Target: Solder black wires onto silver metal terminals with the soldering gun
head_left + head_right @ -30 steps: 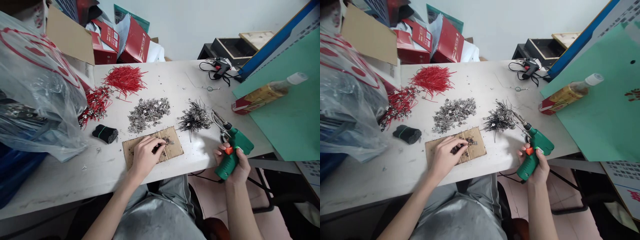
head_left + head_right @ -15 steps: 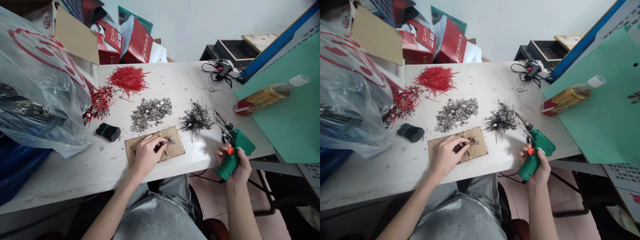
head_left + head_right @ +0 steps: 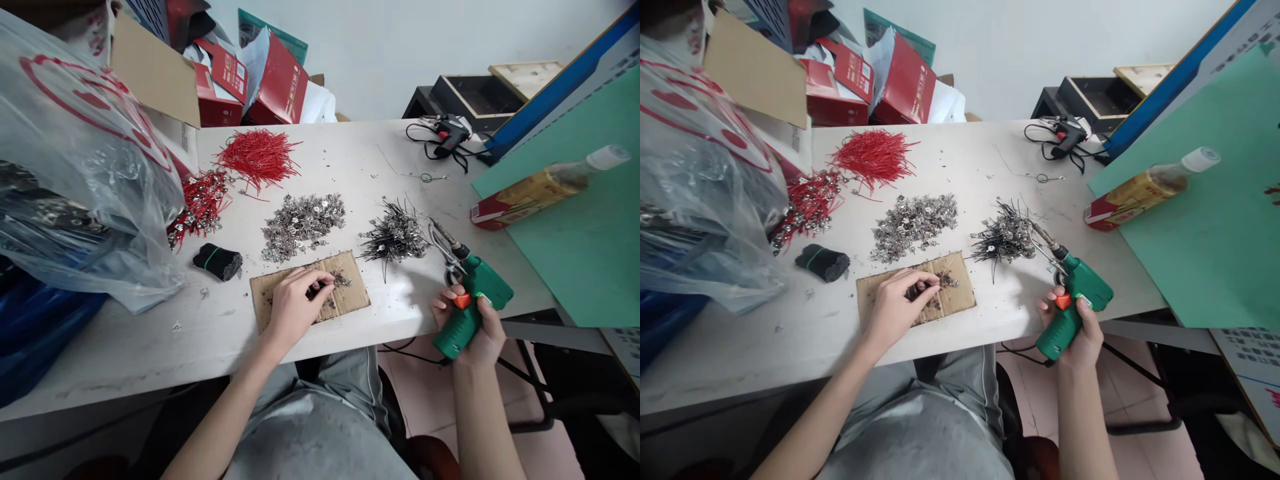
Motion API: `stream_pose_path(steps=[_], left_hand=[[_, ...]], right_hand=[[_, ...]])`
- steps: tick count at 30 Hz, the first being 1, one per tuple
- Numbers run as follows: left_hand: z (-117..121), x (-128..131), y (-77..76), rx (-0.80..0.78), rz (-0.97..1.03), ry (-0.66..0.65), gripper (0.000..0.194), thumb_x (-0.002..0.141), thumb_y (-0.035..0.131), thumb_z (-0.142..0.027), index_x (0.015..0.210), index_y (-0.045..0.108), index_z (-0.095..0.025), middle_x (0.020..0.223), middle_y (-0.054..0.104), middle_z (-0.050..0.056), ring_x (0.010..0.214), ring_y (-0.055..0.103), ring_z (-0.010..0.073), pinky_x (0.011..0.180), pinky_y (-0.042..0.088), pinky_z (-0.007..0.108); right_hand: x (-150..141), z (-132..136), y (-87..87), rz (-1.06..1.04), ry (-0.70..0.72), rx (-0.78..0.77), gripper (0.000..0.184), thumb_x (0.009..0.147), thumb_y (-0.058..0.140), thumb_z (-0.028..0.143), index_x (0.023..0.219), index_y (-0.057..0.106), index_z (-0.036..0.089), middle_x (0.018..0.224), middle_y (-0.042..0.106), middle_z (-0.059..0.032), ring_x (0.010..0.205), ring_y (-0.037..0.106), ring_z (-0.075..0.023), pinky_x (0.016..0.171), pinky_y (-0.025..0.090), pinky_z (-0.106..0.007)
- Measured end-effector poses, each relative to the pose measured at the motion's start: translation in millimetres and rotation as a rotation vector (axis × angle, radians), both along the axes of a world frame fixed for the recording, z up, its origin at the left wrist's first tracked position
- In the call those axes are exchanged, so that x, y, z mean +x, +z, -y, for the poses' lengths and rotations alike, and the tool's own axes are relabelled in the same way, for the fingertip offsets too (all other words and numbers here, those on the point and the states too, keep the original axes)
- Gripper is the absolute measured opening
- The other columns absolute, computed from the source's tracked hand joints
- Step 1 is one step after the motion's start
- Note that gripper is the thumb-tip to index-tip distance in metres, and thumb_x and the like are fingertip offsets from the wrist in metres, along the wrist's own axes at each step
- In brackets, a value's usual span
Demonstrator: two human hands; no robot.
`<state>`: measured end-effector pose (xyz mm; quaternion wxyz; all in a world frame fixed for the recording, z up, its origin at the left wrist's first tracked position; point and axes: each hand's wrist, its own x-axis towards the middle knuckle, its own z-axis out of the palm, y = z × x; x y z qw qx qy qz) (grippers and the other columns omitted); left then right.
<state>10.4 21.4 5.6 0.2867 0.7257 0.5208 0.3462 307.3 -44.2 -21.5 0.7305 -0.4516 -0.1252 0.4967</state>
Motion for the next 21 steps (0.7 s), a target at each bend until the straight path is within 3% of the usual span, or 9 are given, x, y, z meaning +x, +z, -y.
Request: stream_pose_path(steps=[4, 8, 11, 13, 17, 21], left_hand=[[0, 0, -0.2, -0.016, 0.022, 0.020, 0.010, 0.086, 0.073, -0.015, 0.091, 0.073, -0.023, 0.086, 0.075, -0.001, 0.074, 0.066, 0.0156, 0.074, 0.056, 0.031], [2, -5, 1.4, -0.077, 0.099, 0.073, 0.006, 0.089, 0.072, -0.020, 0.094, 0.074, -0.023, 0.081, 0.073, -0.002, 0.062, 0.059, 0.0123, 0.061, 0.050, 0.026], [2, -9, 11.3, -0.102, 0.150, 0.088, 0.007, 0.089, 0.072, -0.022, 0.095, 0.075, -0.024, 0.077, 0.071, -0.002, 0.058, 0.055, 0.0116, 0.054, 0.045, 0.025], [-3, -4, 21.8, -0.060, 0.160, 0.071, 0.007, 0.089, 0.072, -0.022, 0.096, 0.074, -0.024, 0.083, 0.073, -0.001, 0.066, 0.059, 0.0128, 0.060, 0.048, 0.026], [-30, 33, 37.9, 0.112, 0.161, -0.022, 0.010, 0.088, 0.072, -0.016, 0.096, 0.072, -0.023, 0.094, 0.075, 0.000, 0.084, 0.067, 0.0160, 0.082, 0.054, 0.033], [-62, 81, 35.9, 0.157, 0.034, -0.132, 0.015, 0.087, 0.073, -0.014, 0.098, 0.070, -0.023, 0.097, 0.077, -0.001, 0.093, 0.069, 0.0199, 0.091, 0.053, 0.043]], right_hand=[[-1, -1, 1.2, -0.006, -0.002, 0.000, 0.030, 0.074, 0.077, 0.034, 0.099, 0.069, 0.019, 0.089, 0.057, -0.0018, 0.078, 0.055, -0.0141, 0.064, 0.050, -0.026], [-1, -1, 2.2, -0.016, -0.002, -0.003, 0.033, 0.073, 0.077, 0.034, 0.100, 0.069, 0.018, 0.089, 0.056, -0.0017, 0.078, 0.054, -0.0132, 0.064, 0.050, -0.025], [-1, -1, 1.7, -0.017, -0.004, -0.006, 0.036, 0.073, 0.077, 0.035, 0.103, 0.070, 0.017, 0.089, 0.056, -0.0017, 0.078, 0.054, -0.0132, 0.066, 0.052, -0.025], [-1, -1, 0.9, -0.013, -0.007, -0.007, 0.035, 0.073, 0.077, 0.035, 0.102, 0.070, 0.018, 0.089, 0.056, -0.0019, 0.078, 0.055, -0.0135, 0.067, 0.053, -0.026], [-3, -2, -1.0, -0.009, -0.017, 0.006, 0.031, 0.074, 0.076, 0.036, 0.099, 0.069, 0.020, 0.090, 0.056, -0.0016, 0.078, 0.056, -0.0140, 0.067, 0.054, -0.027], [-4, -3, -1.5, -0.012, -0.019, 0.022, 0.028, 0.077, 0.076, 0.036, 0.098, 0.069, 0.020, 0.091, 0.057, -0.0021, 0.080, 0.057, -0.0141, 0.068, 0.054, -0.026]])
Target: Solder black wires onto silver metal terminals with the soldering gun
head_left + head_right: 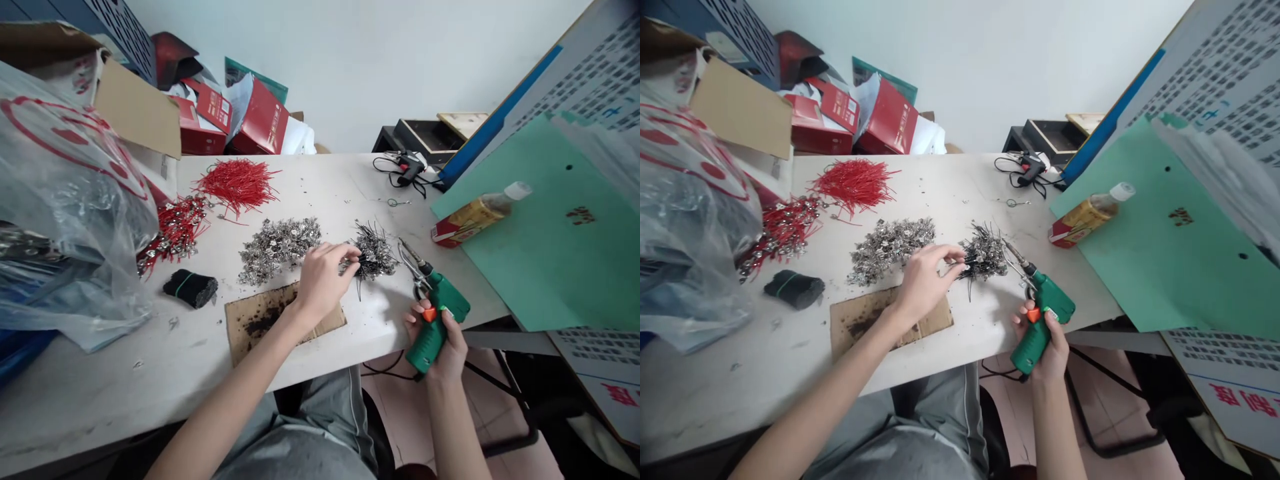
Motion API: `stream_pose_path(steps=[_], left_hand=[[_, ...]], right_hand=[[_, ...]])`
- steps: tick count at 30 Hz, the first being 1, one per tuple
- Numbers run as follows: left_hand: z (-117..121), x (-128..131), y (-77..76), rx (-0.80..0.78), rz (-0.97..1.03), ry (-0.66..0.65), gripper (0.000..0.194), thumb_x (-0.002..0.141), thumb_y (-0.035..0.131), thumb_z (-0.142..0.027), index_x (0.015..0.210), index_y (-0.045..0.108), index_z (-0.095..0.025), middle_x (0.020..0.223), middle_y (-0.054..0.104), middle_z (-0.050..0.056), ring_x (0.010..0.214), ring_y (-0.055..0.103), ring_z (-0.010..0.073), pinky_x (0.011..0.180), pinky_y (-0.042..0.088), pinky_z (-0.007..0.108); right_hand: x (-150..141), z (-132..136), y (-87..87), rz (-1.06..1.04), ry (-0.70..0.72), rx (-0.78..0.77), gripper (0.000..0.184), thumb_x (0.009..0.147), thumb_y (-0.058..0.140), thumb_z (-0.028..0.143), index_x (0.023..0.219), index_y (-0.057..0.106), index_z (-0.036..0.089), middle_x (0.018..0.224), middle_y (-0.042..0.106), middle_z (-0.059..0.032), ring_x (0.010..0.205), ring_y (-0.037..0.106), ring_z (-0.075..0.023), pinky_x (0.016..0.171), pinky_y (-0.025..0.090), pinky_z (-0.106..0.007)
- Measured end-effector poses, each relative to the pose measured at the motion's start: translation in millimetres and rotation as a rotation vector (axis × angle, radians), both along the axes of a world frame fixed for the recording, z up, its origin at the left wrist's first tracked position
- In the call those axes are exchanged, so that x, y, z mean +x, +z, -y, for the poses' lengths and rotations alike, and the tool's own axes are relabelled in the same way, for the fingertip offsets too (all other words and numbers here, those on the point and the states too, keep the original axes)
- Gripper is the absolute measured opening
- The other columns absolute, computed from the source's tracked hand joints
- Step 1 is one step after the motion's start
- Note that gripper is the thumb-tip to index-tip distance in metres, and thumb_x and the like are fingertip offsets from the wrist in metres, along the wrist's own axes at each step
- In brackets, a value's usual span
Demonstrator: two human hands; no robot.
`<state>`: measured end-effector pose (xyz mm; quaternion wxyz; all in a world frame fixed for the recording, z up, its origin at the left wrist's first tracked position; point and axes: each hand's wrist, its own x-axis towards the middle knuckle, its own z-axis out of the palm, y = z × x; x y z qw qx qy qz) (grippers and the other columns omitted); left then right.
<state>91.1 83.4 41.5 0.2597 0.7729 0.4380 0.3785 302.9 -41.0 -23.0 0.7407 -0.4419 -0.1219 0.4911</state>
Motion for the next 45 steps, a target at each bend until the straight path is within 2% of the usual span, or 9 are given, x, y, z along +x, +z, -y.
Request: stream_pose_path(steps=[2, 4, 10, 13, 21, 25, 32, 38, 45], left_hand=[[-6, 6, -4.0, 0.002, -0.053, -0.013, 0.023, 0.084, 0.077, -0.013, 0.102, 0.071, -0.024, 0.103, 0.078, 0.000, 0.098, 0.070, 0.0237, 0.093, 0.051, 0.049], [-4, -5, -6.6, 0.011, -0.086, 0.004, 0.027, 0.085, 0.075, -0.011, 0.107, 0.069, -0.024, 0.110, 0.077, 0.001, 0.103, 0.068, 0.0251, 0.095, 0.048, 0.052], [12, -87, -9.5, 0.045, -0.227, 0.207, 0.016, 0.089, 0.070, -0.013, 0.101, 0.069, -0.023, 0.102, 0.075, 0.002, 0.097, 0.066, 0.0234, 0.089, 0.049, 0.041], [8, -105, -13.4, 0.087, -0.379, 0.274, 0.013, 0.089, 0.070, -0.017, 0.101, 0.070, -0.022, 0.102, 0.074, 0.004, 0.097, 0.064, 0.0256, 0.086, 0.047, 0.041], [-4, -76, -22.2, 0.126, -0.548, 0.178, 0.008, 0.091, 0.067, -0.018, 0.088, 0.074, -0.021, 0.091, 0.073, 0.006, 0.092, 0.062, 0.0272, 0.089, 0.038, 0.046], [-4, -79, -23.4, 0.127, -0.561, 0.163, 0.011, 0.093, 0.065, -0.018, 0.086, 0.073, -0.021, 0.089, 0.073, 0.005, 0.091, 0.061, 0.0257, 0.088, 0.037, 0.044], [-3, -93, -18.0, 0.123, -0.546, 0.131, 0.008, 0.096, 0.064, -0.021, 0.091, 0.070, -0.021, 0.095, 0.074, 0.002, 0.092, 0.063, 0.0229, 0.085, 0.035, 0.038], [0, -83, -17.7, 0.178, -0.574, 0.096, 0.011, 0.098, 0.059, -0.019, 0.098, 0.069, -0.021, 0.098, 0.073, 0.005, 0.096, 0.062, 0.0241, 0.089, 0.035, 0.040], [-1, -76, -11.6, 0.185, -0.625, 0.138, 0.018, 0.099, 0.053, -0.016, 0.108, 0.068, -0.019, 0.105, 0.072, 0.007, 0.099, 0.061, 0.0263, 0.087, 0.034, 0.044]], right_hand=[[0, 0, 0.2, -0.005, 0.002, 0.002, 0.027, 0.077, 0.076, 0.036, 0.098, 0.069, 0.020, 0.091, 0.057, -0.0023, 0.080, 0.057, -0.0142, 0.068, 0.055, -0.026], [0, 1, 0.3, -0.013, 0.001, 0.002, 0.027, 0.077, 0.076, 0.036, 0.098, 0.070, 0.020, 0.091, 0.057, -0.0023, 0.080, 0.057, -0.0140, 0.067, 0.055, -0.025], [2, 2, 0.1, -0.038, 0.009, -0.012, 0.031, 0.077, 0.076, 0.033, 0.103, 0.070, 0.017, 0.090, 0.058, -0.0028, 0.081, 0.057, -0.0140, 0.068, 0.057, -0.027], [2, 3, -0.4, -0.050, 0.000, -0.013, 0.034, 0.076, 0.077, 0.032, 0.105, 0.070, 0.015, 0.089, 0.058, -0.0029, 0.081, 0.057, -0.0141, 0.066, 0.057, -0.026], [3, 3, -1.6, -0.065, -0.015, -0.008, 0.032, 0.075, 0.077, 0.032, 0.101, 0.069, 0.015, 0.090, 0.058, -0.0026, 0.081, 0.057, -0.0141, 0.065, 0.056, -0.025], [3, 2, -0.8, -0.069, -0.015, -0.007, 0.030, 0.075, 0.077, 0.031, 0.099, 0.068, 0.015, 0.090, 0.058, -0.0030, 0.081, 0.057, -0.0140, 0.066, 0.056, -0.025], [3, 2, -1.6, -0.073, -0.021, -0.010, 0.035, 0.074, 0.078, 0.031, 0.103, 0.069, 0.015, 0.091, 0.058, -0.0034, 0.082, 0.058, -0.0146, 0.067, 0.057, -0.026], [3, 3, -1.5, -0.072, -0.018, -0.010, 0.033, 0.074, 0.078, 0.031, 0.102, 0.069, 0.015, 0.092, 0.059, -0.0037, 0.083, 0.058, -0.0149, 0.069, 0.058, -0.027], [3, 2, -1.3, -0.073, -0.011, 0.010, 0.029, 0.077, 0.076, 0.030, 0.101, 0.070, 0.015, 0.091, 0.058, -0.0039, 0.084, 0.058, -0.0150, 0.069, 0.058, -0.027]])
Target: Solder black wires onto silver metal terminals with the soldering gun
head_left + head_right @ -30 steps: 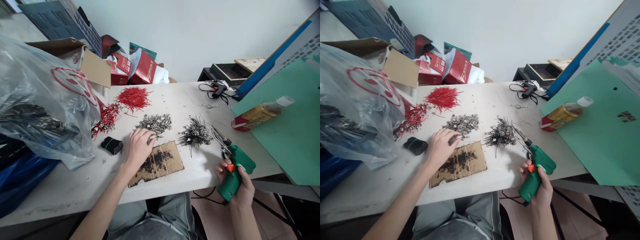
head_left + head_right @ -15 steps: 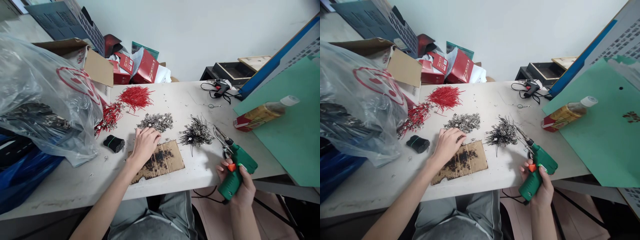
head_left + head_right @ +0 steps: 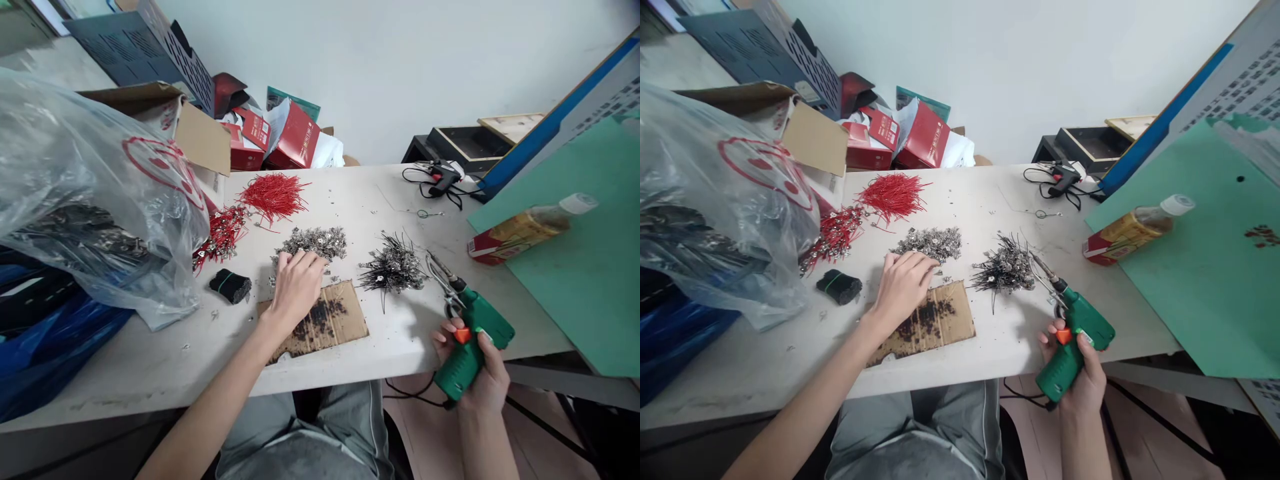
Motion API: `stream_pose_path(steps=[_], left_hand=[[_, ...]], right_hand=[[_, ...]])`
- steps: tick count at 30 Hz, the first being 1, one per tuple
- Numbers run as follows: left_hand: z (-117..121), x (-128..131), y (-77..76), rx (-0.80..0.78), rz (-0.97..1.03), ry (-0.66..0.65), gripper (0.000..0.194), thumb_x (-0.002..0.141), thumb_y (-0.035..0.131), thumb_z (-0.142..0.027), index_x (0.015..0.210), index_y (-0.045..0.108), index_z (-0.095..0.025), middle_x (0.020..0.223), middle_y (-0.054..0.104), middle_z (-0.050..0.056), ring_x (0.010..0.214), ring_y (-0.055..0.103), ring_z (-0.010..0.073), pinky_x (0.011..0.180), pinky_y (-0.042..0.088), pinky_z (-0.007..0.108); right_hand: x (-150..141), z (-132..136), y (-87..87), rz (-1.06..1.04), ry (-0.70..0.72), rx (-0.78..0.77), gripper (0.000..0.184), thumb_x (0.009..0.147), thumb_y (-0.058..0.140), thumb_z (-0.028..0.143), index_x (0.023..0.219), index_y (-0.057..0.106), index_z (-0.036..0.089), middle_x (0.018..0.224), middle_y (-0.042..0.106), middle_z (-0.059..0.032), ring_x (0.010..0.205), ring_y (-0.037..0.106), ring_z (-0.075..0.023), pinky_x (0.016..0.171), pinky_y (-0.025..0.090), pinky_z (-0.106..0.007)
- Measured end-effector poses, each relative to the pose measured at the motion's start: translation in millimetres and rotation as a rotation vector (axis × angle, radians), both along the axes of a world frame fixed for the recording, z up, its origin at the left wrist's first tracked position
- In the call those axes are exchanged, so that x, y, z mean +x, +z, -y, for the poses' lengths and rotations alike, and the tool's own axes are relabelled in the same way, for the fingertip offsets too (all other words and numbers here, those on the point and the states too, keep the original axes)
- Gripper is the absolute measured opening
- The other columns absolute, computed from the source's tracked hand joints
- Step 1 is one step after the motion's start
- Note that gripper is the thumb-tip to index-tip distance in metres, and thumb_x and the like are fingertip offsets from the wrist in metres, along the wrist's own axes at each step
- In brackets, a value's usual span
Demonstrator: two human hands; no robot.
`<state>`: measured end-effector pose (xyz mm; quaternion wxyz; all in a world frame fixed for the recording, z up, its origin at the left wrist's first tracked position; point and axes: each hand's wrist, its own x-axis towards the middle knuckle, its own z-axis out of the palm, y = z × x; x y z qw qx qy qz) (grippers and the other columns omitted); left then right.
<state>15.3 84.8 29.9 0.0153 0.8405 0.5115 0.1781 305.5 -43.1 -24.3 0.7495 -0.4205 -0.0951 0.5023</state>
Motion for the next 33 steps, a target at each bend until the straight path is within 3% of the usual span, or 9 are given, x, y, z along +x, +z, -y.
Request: stream_pose_path(steps=[4, 9, 13, 17, 22, 26, 33], left_hand=[[2, 9, -3.0, -0.025, -0.022, -0.055, 0.012, 0.097, 0.059, -0.022, 0.099, 0.070, -0.020, 0.097, 0.072, 0.005, 0.094, 0.061, 0.0252, 0.087, 0.035, 0.044], [-3, 19, -8.3, -0.047, -0.030, -0.076, 0.018, 0.097, 0.056, -0.017, 0.085, 0.070, -0.018, 0.087, 0.071, 0.006, 0.091, 0.061, 0.0248, 0.087, 0.035, 0.044], [2, 15, 3.4, -0.058, 0.013, -0.083, 0.016, 0.099, 0.056, -0.019, 0.091, 0.070, -0.019, 0.093, 0.073, 0.004, 0.092, 0.062, 0.0232, 0.086, 0.035, 0.043], [27, 9, 14.6, -0.102, 0.073, -0.132, 0.013, 0.099, 0.058, -0.023, 0.094, 0.069, -0.022, 0.098, 0.074, 0.000, 0.095, 0.064, 0.0209, 0.086, 0.035, 0.041], [48, 10, 7.5, -0.209, 0.123, -0.183, 0.014, 0.097, 0.058, -0.017, 0.094, 0.070, -0.022, 0.096, 0.074, 0.000, 0.094, 0.064, 0.0210, 0.084, 0.033, 0.041], [45, 15, 1.1, -0.222, 0.111, -0.208, 0.016, 0.095, 0.058, -0.015, 0.092, 0.071, -0.023, 0.098, 0.073, 0.000, 0.096, 0.064, 0.0215, 0.086, 0.032, 0.042], [43, 16, 3.6, -0.228, 0.120, -0.200, 0.014, 0.094, 0.059, -0.015, 0.101, 0.068, -0.023, 0.103, 0.074, -0.002, 0.098, 0.064, 0.0213, 0.087, 0.032, 0.042]], right_hand=[[1, 1, -1.2, -0.003, 0.005, 0.002, 0.030, 0.077, 0.076, 0.030, 0.101, 0.070, 0.014, 0.091, 0.059, -0.0039, 0.084, 0.058, -0.0146, 0.070, 0.058, -0.027], [2, 1, -3.2, -0.003, 0.009, 0.009, 0.034, 0.077, 0.077, 0.032, 0.105, 0.070, 0.014, 0.092, 0.059, -0.0033, 0.084, 0.058, -0.0140, 0.069, 0.058, -0.026], [1, -1, -2.6, -0.005, 0.010, 0.004, 0.033, 0.075, 0.078, 0.032, 0.103, 0.071, 0.014, 0.091, 0.059, -0.0033, 0.083, 0.059, -0.0140, 0.068, 0.058, -0.026], [0, -2, -0.1, -0.007, 0.000, -0.001, 0.032, 0.074, 0.079, 0.031, 0.101, 0.071, 0.014, 0.091, 0.059, -0.0034, 0.083, 0.058, -0.0142, 0.067, 0.058, -0.026], [1, -2, 1.0, -0.007, 0.009, 0.005, 0.034, 0.073, 0.079, 0.033, 0.100, 0.071, 0.014, 0.091, 0.058, -0.0039, 0.081, 0.057, -0.0141, 0.066, 0.057, -0.026], [1, -1, 0.6, 0.000, 0.021, 0.012, 0.032, 0.076, 0.077, 0.033, 0.101, 0.071, 0.014, 0.091, 0.058, -0.0039, 0.082, 0.056, -0.0140, 0.068, 0.057, -0.026], [2, -1, 0.5, -0.002, 0.034, 0.027, 0.029, 0.077, 0.076, 0.033, 0.100, 0.071, 0.015, 0.091, 0.058, -0.0035, 0.081, 0.056, -0.0138, 0.068, 0.057, -0.026]])
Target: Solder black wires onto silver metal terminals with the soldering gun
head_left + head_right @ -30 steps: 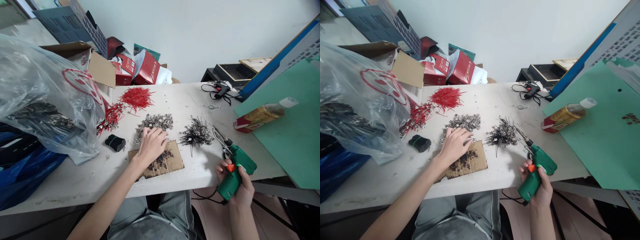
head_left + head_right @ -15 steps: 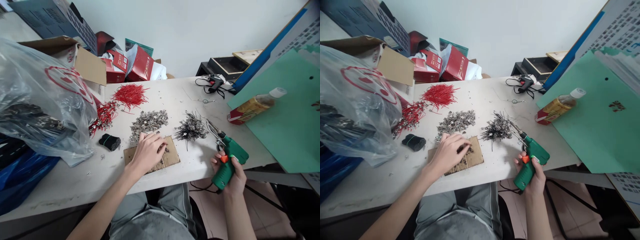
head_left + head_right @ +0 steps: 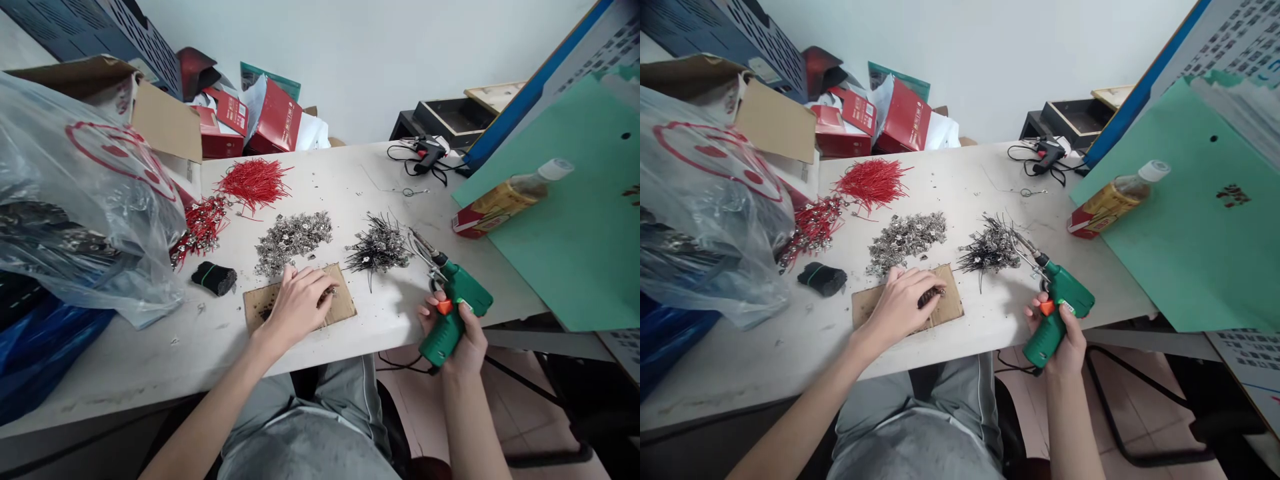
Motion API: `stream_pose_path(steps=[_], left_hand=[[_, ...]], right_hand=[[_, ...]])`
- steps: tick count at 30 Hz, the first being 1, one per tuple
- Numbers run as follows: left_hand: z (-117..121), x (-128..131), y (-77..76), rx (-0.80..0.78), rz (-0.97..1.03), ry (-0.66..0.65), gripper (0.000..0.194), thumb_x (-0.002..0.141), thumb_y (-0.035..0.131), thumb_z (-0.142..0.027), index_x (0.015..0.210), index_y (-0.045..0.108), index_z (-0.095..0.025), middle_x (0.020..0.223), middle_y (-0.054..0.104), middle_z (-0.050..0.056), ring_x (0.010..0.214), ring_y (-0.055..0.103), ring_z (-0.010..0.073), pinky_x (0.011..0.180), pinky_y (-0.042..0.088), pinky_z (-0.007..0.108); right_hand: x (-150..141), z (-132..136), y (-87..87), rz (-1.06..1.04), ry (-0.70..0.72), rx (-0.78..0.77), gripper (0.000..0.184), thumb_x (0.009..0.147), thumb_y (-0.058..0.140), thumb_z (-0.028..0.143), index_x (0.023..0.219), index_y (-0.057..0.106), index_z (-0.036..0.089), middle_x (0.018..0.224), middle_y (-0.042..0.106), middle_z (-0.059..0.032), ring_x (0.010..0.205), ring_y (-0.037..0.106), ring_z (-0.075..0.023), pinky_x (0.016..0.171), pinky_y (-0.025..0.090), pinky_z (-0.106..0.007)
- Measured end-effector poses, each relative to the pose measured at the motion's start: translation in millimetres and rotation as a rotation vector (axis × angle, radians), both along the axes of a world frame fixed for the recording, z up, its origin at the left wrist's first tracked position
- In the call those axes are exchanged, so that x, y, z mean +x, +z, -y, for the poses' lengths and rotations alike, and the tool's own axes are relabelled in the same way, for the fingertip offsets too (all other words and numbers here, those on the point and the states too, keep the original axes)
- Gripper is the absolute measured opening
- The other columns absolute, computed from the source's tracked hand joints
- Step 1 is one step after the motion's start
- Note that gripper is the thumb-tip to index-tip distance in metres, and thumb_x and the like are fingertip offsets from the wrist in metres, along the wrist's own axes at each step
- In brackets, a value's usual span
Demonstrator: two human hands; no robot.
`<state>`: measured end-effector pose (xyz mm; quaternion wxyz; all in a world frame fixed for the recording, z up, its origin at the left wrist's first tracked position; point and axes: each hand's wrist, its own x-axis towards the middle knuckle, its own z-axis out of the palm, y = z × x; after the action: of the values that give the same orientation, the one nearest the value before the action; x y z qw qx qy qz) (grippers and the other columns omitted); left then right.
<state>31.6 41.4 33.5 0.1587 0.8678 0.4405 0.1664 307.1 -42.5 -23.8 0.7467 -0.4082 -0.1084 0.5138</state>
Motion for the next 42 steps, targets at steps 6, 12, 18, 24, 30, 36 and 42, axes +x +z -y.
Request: stream_pose_path(steps=[6, 12, 18, 24, 30, 36, 42], left_hand=[[1, 4, -5.0, 0.001, -0.014, 0.011, 0.009, 0.096, 0.061, -0.020, 0.100, 0.068, -0.022, 0.103, 0.075, 0.001, 0.097, 0.065, 0.0234, 0.090, 0.033, 0.045], [0, 8, -6.0, 0.000, -0.011, 0.015, 0.010, 0.096, 0.060, -0.020, 0.099, 0.069, -0.022, 0.102, 0.075, 0.002, 0.098, 0.064, 0.0242, 0.092, 0.035, 0.046], [10, -9, 0.8, 0.017, 0.004, 0.070, 0.012, 0.097, 0.059, -0.021, 0.106, 0.066, -0.023, 0.109, 0.074, 0.002, 0.102, 0.063, 0.0235, 0.089, 0.037, 0.044], [34, -31, -10.1, 0.056, -0.103, 0.159, 0.064, 0.087, 0.073, -0.051, 0.138, 0.050, -0.020, 0.140, 0.058, 0.012, 0.127, 0.050, 0.0323, 0.103, 0.033, 0.051], [39, -34, -22.0, 0.059, -0.121, 0.153, 0.068, 0.090, 0.067, -0.056, 0.142, 0.047, -0.018, 0.144, 0.055, 0.013, 0.130, 0.047, 0.0333, 0.106, 0.030, 0.052], [41, -42, -24.3, 0.070, -0.124, 0.129, 0.070, 0.090, 0.064, -0.059, 0.145, 0.045, -0.019, 0.146, 0.054, 0.014, 0.129, 0.047, 0.0341, 0.105, 0.029, 0.052], [40, -35, -13.5, 0.072, -0.073, 0.098, 0.045, 0.096, 0.061, -0.048, 0.133, 0.054, -0.022, 0.134, 0.062, 0.010, 0.122, 0.053, 0.0291, 0.104, 0.031, 0.049]], right_hand=[[0, -1, 0.0, 0.001, -0.001, 0.003, 0.032, 0.077, 0.076, 0.034, 0.103, 0.071, 0.015, 0.091, 0.057, -0.0033, 0.082, 0.056, -0.0137, 0.068, 0.056, -0.026], [0, 0, 0.4, -0.001, 0.001, -0.004, 0.034, 0.075, 0.078, 0.034, 0.102, 0.071, 0.015, 0.091, 0.057, -0.0033, 0.081, 0.056, -0.0137, 0.068, 0.056, -0.025], [0, 1, 0.5, 0.005, -0.019, -0.012, 0.033, 0.076, 0.077, 0.033, 0.103, 0.071, 0.016, 0.091, 0.057, -0.0035, 0.083, 0.057, -0.0145, 0.068, 0.056, -0.026], [0, 1, 0.7, -0.006, -0.017, -0.018, 0.038, 0.075, 0.079, 0.032, 0.107, 0.070, 0.014, 0.091, 0.059, -0.0031, 0.083, 0.057, -0.0138, 0.068, 0.057, -0.026], [0, 1, 0.4, -0.006, -0.018, -0.005, 0.035, 0.076, 0.078, 0.031, 0.105, 0.069, 0.015, 0.091, 0.059, -0.0023, 0.083, 0.057, -0.0132, 0.068, 0.056, -0.025], [2, 2, -2.1, 0.000, -0.012, 0.006, 0.033, 0.079, 0.075, 0.030, 0.108, 0.069, 0.017, 0.093, 0.060, -0.0031, 0.084, 0.058, -0.0143, 0.070, 0.057, -0.027], [2, 2, -1.9, -0.007, -0.001, -0.003, 0.038, 0.076, 0.078, 0.032, 0.110, 0.069, 0.016, 0.091, 0.059, -0.0029, 0.082, 0.058, -0.0144, 0.069, 0.057, -0.026]])
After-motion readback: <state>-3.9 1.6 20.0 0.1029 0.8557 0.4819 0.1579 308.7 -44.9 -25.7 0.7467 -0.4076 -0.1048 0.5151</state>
